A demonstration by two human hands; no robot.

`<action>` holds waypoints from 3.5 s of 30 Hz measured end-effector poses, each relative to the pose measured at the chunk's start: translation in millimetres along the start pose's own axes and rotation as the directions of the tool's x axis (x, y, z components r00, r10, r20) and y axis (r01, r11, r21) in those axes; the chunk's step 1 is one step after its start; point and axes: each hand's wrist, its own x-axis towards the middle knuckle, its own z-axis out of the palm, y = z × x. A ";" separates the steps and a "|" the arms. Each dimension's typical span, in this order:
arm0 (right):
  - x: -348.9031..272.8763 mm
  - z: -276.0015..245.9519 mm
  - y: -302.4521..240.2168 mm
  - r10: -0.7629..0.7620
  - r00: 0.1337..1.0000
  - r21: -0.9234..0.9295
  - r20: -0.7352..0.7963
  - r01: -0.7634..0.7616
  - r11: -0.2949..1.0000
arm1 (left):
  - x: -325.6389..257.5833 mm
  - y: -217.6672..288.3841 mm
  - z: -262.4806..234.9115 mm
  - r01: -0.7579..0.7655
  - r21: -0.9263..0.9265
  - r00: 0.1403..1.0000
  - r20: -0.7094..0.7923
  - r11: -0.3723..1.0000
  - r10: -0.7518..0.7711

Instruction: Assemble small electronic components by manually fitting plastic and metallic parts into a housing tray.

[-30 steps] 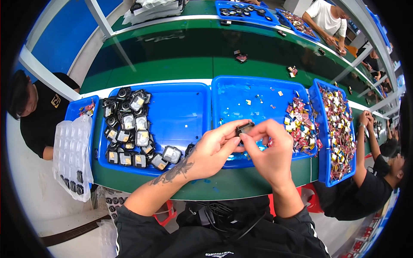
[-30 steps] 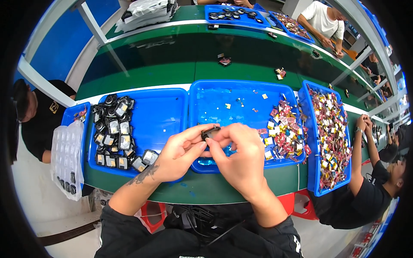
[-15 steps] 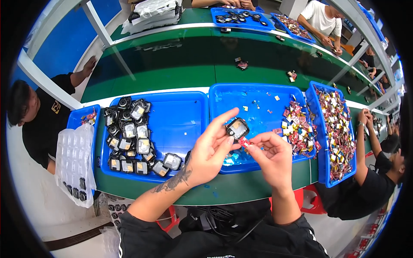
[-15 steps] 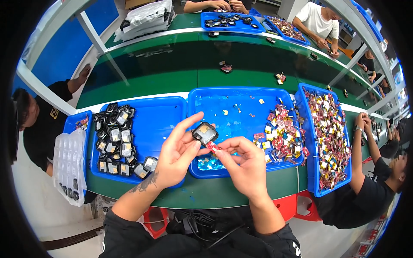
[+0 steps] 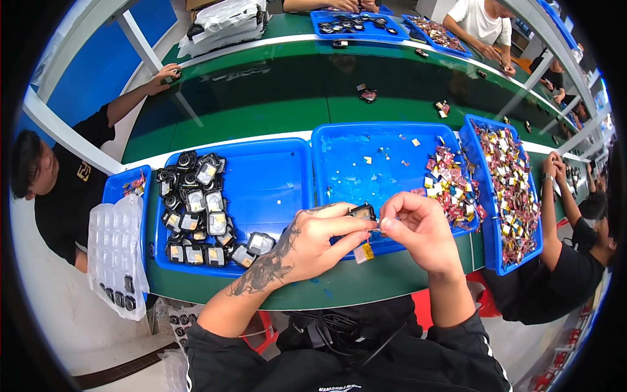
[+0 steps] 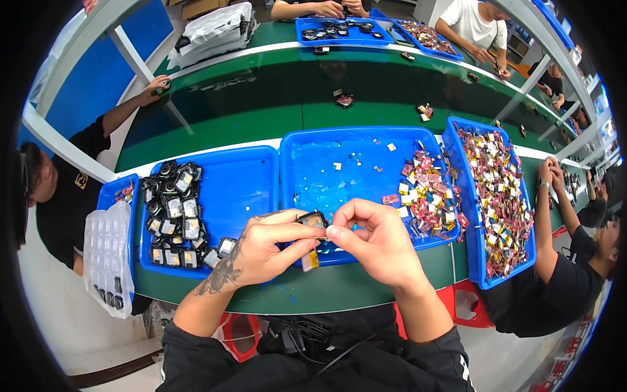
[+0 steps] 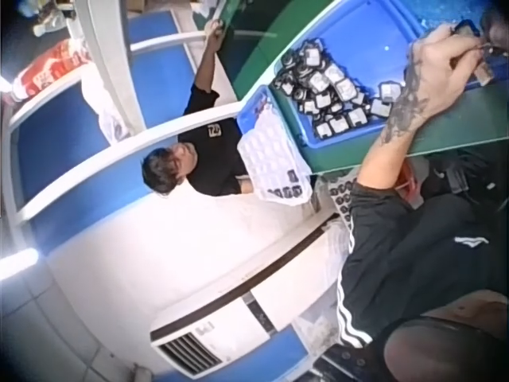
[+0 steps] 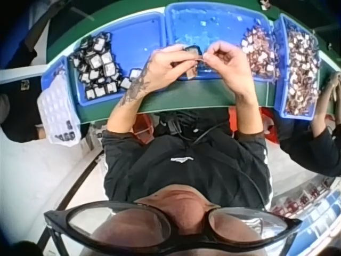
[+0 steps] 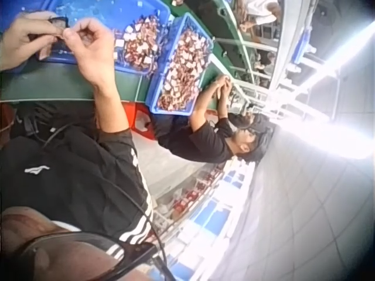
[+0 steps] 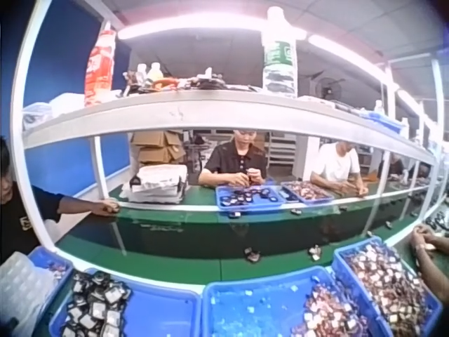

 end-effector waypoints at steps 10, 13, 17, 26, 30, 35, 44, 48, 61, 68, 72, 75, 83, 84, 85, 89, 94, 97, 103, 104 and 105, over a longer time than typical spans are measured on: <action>-10.9 13.6 9.7 0.014 0.988 0.153 -0.151 0.009 0.988 | -1.3 -8.8 5.7 0.467 -0.435 0.883 0.278 0.770 -0.378; -15.6 22.9 11.7 -0.109 0.969 -0.007 -0.223 0.110 0.994 | -2.8 -9.0 10.0 0.510 -0.516 0.859 0.350 0.688 -0.374; -13.9 27.8 16.3 -0.225 0.926 -0.157 -0.303 0.184 0.970 | -0.8 -3.4 11.7 0.442 -0.653 0.890 0.231 0.615 -0.394; -8.7 29.6 31.4 -0.428 0.829 -0.409 -0.360 0.272 0.871 | -0.7 0.1 14.7 0.376 -0.650 0.915 0.149 0.661 -0.374; -7.9 33.5 36.5 -0.464 0.785 -0.399 -0.411 0.303 0.865 | -0.8 1.3 15.4 0.392 -0.655 0.904 0.144 0.646 -0.403; -7.3 34.5 44.2 -0.573 0.722 -0.534 -0.388 0.331 0.778 | -1.5 0.4 19.2 0.340 -0.612 0.928 0.093 0.714 -0.362; -8.4 38.6 38.4 -0.308 0.844 -0.187 -0.440 0.249 0.950 | -1.4 -0.9 23.8 0.320 -0.722 0.924 0.094 0.613 -0.371; -2.3 36.4 36.9 -0.227 0.914 -0.134 -0.336 0.192 0.972 | -7.3 -6.1 24.3 0.310 -0.705 0.921 0.057 0.638 -0.384; 262.6 -66.5 14.7 -0.080 0.943 -0.540 -0.323 -0.114 0.834 | -100.0 -19.8 -66.2 0.174 0.845 0.975 -0.074 0.505 -0.211; 253.2 -79.3 30.5 -0.274 0.886 -0.879 -0.374 -0.243 0.411 | -57.5 -6.6 -68.1 0.434 0.154 0.897 -0.161 0.887 -0.411; 170.3 -4.6 -6.9 -0.339 0.936 -0.472 0.091 0.340 0.813 | -16.1 -13.2 -63.0 0.416 -0.372 0.835 -0.204 0.830 -0.511; 94.3 25.9 -13.9 -0.092 0.968 -0.442 0.232 0.189 0.877 | 13.1 -19.8 -51.1 0.454 -0.324 0.840 -0.155 0.830 -0.520; 36.6 1.8 14.2 -0.026 0.991 0.045 -0.131 0.033 0.998 | 21.8 -18.3 16.1 0.299 -0.739 0.845 -0.088 0.603 -0.528; 35.1 -16.1 10.5 -0.227 0.951 -0.484 -0.212 0.100 0.869 | 18.7 -18.4 18.4 0.311 -0.772 0.807 -0.094 0.554 -0.583; 34.7 -35.1 8.4 -0.432 0.888 -0.869 -0.157 0.084 0.487 | 14.5 -18.7 16.7 0.308 -0.776 0.796 -0.106 0.551 -0.595; 24.3 -126.8 11.5 -0.448 0.861 -0.948 -0.240 -0.307 -0.080 | 13.7 -23.3 10.3 0.375 -0.751 0.797 -0.038 0.544 -0.603; 13.8 -131.2 -4.0 -0.414 0.857 -0.917 -0.307 -0.150 0.371 | 10.6 -29.2 12.2 0.326 -0.810 0.859 0.039 0.487 -0.510; 16.9 -119.1 -7.1 -0.284 0.856 -0.523 -0.431 0.019 0.852 | 4.2 -29.9 10.2 0.312 -0.685 0.880 -0.053 0.658 -0.472; 9.3 -48.1 -5.1 0.004 0.975 0.151 -0.224 0.031 0.988 | 4.6 -12.6 16.5 0.185 -0.168 0.929 -0.290 0.968 -0.228; 7.4 -43.1 -3.7 0.031 0.986 0.145 -0.166 -0.006 0.989 | 4.8 -11.0 17.2 0.181 -0.183 0.935 -0.273 0.966 -0.227; 9.0 -33.8 -3.8 0.041 0.988 0.157 -0.151 -0.017 0.987 | 5.2 -9.4 15.6 0.178 -0.197 0.940 -0.256 0.964 -0.226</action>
